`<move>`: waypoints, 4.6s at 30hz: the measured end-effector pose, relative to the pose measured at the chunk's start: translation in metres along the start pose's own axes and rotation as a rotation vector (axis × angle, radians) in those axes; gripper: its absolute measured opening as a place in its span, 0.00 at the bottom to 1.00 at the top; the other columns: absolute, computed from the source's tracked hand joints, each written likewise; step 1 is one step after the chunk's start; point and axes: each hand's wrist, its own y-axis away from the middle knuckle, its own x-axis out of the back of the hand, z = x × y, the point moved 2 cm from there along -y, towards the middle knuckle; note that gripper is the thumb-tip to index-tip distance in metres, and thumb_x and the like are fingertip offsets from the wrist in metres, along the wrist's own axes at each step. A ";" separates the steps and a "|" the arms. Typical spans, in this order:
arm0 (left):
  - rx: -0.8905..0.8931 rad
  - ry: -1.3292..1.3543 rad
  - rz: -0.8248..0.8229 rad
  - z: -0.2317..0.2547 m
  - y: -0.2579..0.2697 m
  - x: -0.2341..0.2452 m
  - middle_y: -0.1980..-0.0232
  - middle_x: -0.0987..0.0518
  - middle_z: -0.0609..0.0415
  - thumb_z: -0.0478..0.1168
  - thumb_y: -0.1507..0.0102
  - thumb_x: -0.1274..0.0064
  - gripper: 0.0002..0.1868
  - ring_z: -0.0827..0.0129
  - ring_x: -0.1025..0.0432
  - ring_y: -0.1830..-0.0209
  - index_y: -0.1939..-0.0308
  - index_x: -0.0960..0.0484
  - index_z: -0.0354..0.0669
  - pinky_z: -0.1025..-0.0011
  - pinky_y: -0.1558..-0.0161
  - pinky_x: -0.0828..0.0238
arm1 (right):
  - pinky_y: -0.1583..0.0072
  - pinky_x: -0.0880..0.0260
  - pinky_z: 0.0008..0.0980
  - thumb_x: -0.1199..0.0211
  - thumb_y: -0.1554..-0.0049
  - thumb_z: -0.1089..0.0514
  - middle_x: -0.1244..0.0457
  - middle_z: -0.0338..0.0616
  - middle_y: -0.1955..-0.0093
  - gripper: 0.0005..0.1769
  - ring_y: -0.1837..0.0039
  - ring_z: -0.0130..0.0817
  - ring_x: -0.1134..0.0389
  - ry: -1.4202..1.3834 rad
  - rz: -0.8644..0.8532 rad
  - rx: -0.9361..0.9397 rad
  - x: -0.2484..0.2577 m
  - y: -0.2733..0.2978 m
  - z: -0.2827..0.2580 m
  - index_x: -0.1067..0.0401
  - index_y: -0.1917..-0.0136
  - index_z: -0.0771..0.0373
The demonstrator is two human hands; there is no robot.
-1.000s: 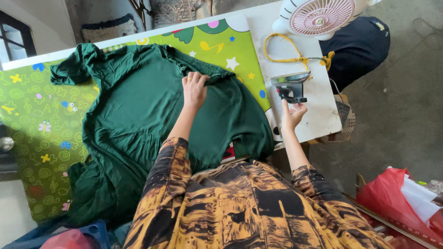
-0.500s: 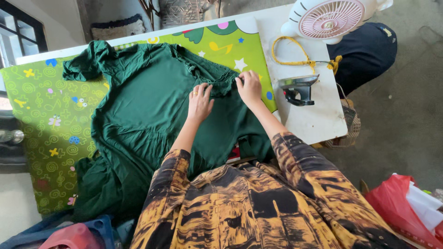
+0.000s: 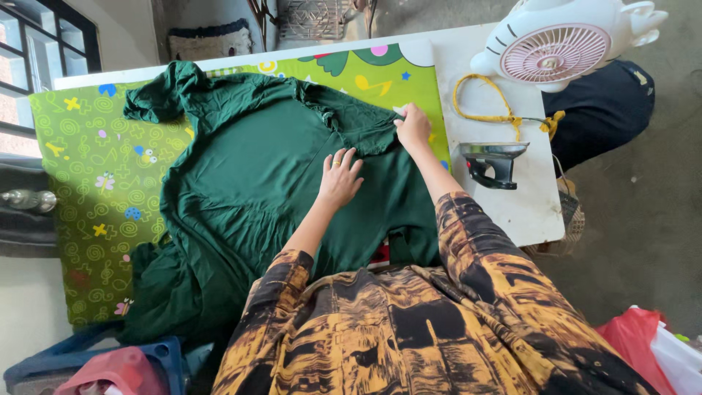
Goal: The person irons a dark green dress laid out on a patterned ironing board. They repeatedly smooth the fabric with their hands and move the iron across the bodice and sleeves, adjusting the garment's position several times.
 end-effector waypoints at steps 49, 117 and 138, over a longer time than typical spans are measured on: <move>0.307 0.427 0.349 0.042 -0.115 -0.065 0.58 0.19 0.47 0.39 0.36 0.37 0.07 0.48 0.22 0.52 0.55 0.15 0.45 0.53 0.51 0.25 | 0.53 0.31 0.32 0.19 0.45 0.54 0.35 0.39 0.61 0.21 0.59 0.29 0.34 -0.366 0.161 -0.489 0.122 0.220 0.151 0.30 0.51 0.64; -0.017 0.049 0.103 0.004 -0.119 -0.045 0.44 0.25 0.49 0.39 0.35 0.39 0.17 0.53 0.29 0.39 0.42 0.20 0.43 0.58 0.43 0.27 | 0.47 0.29 0.50 0.34 0.41 0.67 0.34 0.47 0.46 0.09 0.47 0.55 0.28 -0.075 -0.059 0.368 0.045 0.050 -0.007 0.27 0.49 0.57; -0.192 -0.249 -0.184 0.021 -0.130 -0.077 0.14 0.45 0.50 0.39 0.35 0.45 0.40 0.53 0.50 0.15 0.18 0.37 0.47 0.38 0.25 0.48 | 0.26 0.37 0.48 0.39 0.45 0.66 0.39 0.51 0.22 0.29 0.25 0.49 0.34 0.352 0.005 0.571 0.077 0.131 -0.006 0.29 0.29 0.66</move>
